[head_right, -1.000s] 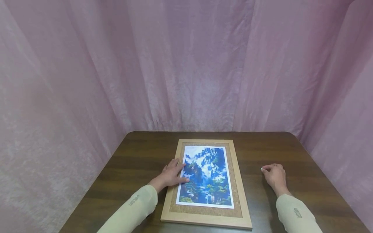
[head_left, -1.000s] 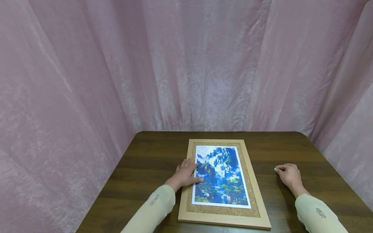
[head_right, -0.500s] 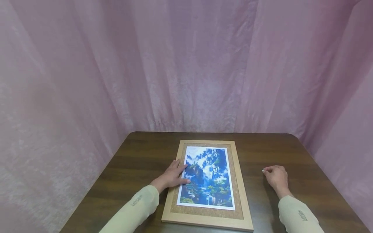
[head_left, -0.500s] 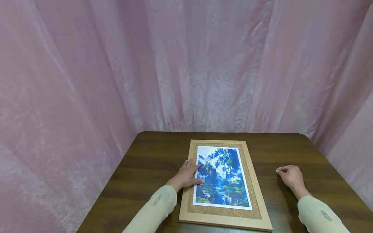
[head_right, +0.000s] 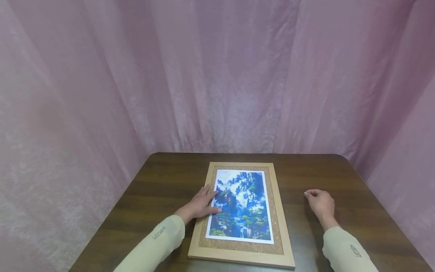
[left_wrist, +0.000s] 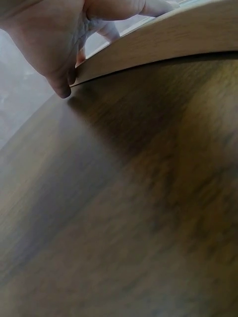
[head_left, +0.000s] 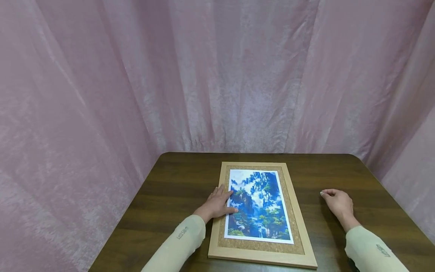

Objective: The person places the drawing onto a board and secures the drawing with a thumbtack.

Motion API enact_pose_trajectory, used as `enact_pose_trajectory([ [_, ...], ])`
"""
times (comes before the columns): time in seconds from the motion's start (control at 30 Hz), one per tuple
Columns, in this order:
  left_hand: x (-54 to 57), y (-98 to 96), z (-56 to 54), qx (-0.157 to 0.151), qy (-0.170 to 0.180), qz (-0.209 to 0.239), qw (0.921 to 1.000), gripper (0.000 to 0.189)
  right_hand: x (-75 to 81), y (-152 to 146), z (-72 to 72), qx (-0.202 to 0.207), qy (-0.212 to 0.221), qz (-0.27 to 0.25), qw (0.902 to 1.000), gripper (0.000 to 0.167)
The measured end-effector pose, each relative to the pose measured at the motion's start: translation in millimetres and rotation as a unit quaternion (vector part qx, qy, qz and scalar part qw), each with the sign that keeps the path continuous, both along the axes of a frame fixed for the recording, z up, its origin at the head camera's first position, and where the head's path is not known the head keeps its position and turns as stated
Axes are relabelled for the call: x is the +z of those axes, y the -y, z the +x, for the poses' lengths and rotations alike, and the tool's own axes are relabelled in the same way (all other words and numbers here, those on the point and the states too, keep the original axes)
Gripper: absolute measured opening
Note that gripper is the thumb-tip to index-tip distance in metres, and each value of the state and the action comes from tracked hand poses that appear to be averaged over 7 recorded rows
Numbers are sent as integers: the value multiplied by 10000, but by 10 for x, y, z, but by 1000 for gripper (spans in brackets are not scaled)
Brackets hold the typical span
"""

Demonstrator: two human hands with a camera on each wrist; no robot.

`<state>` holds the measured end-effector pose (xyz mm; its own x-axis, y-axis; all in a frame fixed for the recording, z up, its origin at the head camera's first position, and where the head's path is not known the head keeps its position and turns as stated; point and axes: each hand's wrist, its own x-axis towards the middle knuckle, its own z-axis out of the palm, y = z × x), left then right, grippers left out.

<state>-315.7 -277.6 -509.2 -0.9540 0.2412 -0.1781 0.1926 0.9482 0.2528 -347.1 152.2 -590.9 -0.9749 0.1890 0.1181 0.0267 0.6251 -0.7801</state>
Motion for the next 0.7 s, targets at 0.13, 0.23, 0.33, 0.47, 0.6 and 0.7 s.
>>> enact_pose_trajectory([
  [0.13, -11, 10, -10, -13, -24, 32, 10000, 81, 63, 78, -21, -164, 131, -232, 9995, 37],
  [0.23, -15, 9, -9, -12, -40, 1, 10000, 81, 124, 140, -45, -226, 200, -448, 9985, 39],
  [0.33, -7, 0, 1, -2, -24, -26, 10000, 81, 161, 195, -81, -236, 203, -666, 9973, 40],
  [0.47, 9, -13, 1, 4, -5, 30, 10000, 81, 194, 281, -140, -234, 213, -1066, 9938, 38],
  [0.6, 10, -16, -10, 2, -1, -5, 10000, 81, 225, 387, -207, -181, 207, -1401, 9898, 36],
  [0.7, 4, -16, -15, 2, -31, -47, 10000, 81, 239, 479, -253, -107, 129, -1572, 9874, 34],
])
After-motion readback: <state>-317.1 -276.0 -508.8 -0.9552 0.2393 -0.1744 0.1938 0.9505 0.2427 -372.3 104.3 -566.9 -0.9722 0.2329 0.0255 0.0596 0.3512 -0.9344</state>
